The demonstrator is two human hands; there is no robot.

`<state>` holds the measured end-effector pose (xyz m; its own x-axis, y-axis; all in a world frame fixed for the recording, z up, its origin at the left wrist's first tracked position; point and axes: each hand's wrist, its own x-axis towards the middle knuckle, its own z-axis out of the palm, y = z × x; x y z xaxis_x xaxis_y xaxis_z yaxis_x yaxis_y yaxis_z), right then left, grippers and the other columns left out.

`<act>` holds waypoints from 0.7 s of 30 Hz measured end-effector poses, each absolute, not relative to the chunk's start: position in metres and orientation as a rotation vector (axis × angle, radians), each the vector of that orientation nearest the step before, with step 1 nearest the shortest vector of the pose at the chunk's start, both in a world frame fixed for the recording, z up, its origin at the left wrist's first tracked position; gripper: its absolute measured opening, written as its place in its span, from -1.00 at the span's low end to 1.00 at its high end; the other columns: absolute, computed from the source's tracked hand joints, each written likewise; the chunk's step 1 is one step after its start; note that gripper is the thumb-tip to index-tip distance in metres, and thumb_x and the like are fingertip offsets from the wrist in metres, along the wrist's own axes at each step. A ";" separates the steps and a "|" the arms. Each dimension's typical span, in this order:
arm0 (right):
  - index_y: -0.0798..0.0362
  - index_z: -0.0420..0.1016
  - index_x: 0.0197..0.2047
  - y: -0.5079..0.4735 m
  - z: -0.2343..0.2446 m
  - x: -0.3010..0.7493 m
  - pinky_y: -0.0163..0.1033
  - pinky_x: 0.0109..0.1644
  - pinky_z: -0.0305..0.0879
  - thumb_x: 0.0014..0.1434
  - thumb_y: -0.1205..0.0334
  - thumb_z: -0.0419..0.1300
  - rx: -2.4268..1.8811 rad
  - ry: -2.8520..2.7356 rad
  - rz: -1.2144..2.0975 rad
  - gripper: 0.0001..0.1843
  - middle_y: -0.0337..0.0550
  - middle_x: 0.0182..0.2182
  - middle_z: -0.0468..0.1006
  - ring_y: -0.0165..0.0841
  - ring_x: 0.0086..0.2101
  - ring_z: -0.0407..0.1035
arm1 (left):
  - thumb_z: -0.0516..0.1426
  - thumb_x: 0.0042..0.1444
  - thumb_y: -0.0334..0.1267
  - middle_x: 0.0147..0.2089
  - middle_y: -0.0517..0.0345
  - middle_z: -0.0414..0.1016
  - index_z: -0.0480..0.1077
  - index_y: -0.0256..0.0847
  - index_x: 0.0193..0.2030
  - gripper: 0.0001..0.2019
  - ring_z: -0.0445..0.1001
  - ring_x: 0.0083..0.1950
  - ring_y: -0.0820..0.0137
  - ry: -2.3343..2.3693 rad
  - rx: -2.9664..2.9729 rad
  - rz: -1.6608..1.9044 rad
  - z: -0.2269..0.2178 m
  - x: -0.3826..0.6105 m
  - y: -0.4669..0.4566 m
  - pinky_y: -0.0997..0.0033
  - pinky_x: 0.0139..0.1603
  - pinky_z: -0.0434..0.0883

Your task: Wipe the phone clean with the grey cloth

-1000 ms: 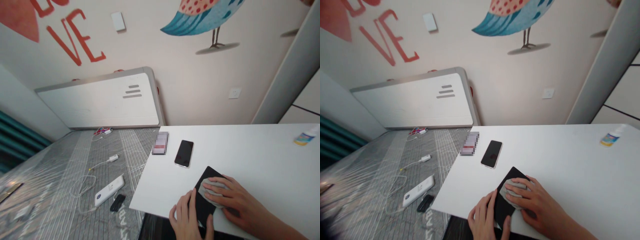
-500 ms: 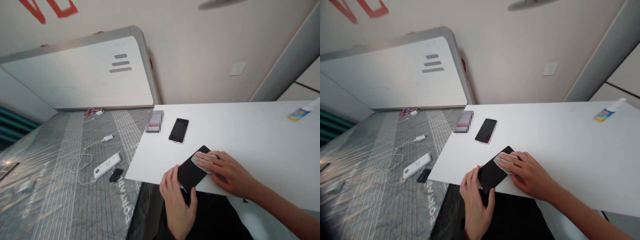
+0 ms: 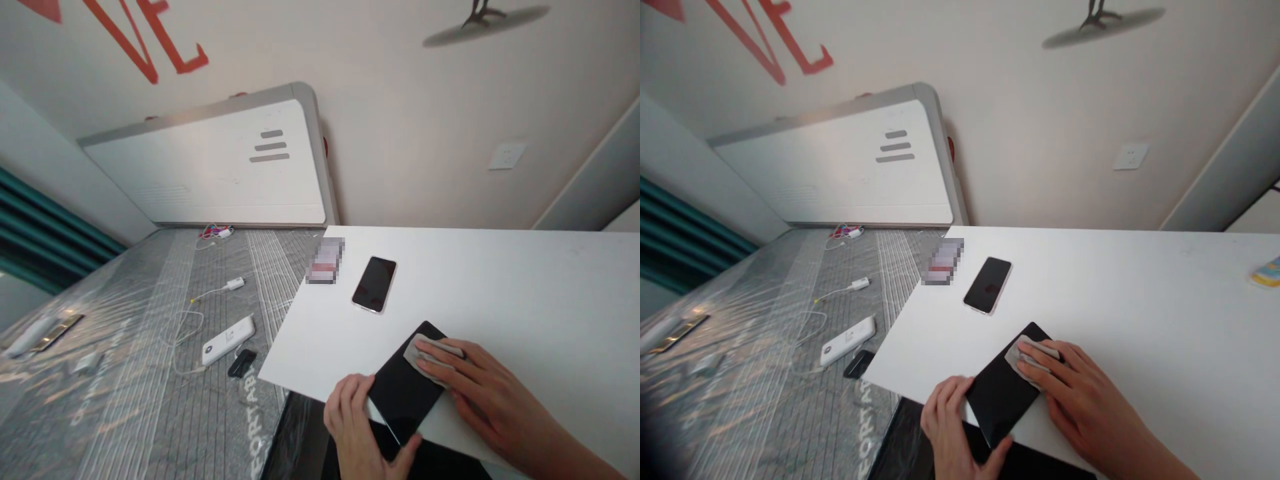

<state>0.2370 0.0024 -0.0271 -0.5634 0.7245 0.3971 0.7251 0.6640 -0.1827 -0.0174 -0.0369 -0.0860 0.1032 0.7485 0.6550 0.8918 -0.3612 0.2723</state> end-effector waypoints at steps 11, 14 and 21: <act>-0.05 0.45 0.32 -0.002 -0.022 0.239 0.16 0.31 0.36 0.33 0.38 0.08 -1.192 -2.358 0.191 -0.47 -0.13 0.36 0.40 -0.09 0.25 0.34 | -0.06 0.31 0.38 0.26 -0.18 0.41 0.16 -0.27 0.42 -0.19 0.30 0.32 0.04 -1.812 -2.341 -1.213 -0.073 -0.014 -0.043 0.03 0.34 0.16; -0.05 0.43 0.33 -0.002 -0.022 0.239 0.13 0.29 0.39 0.35 0.38 0.07 -1.182 -2.374 0.162 -0.48 -0.14 0.36 0.39 -0.11 0.25 0.34 | 0.02 0.30 0.33 0.28 -0.16 0.41 0.16 -0.27 0.43 -0.21 0.30 0.31 0.06 -1.833 -2.338 -1.212 -0.073 -0.014 -0.043 0.07 0.35 0.17; -0.09 0.39 0.37 -0.002 -0.027 0.239 0.07 0.29 0.44 0.34 0.38 0.06 -1.143 -2.418 0.039 -0.43 -0.21 0.38 0.37 -0.14 0.27 0.35 | 0.05 0.30 0.32 0.25 -0.06 0.50 0.31 -0.17 0.34 -0.31 0.35 0.31 0.08 -1.683 -2.340 -1.114 -0.075 -0.024 -0.042 0.09 0.28 0.25</act>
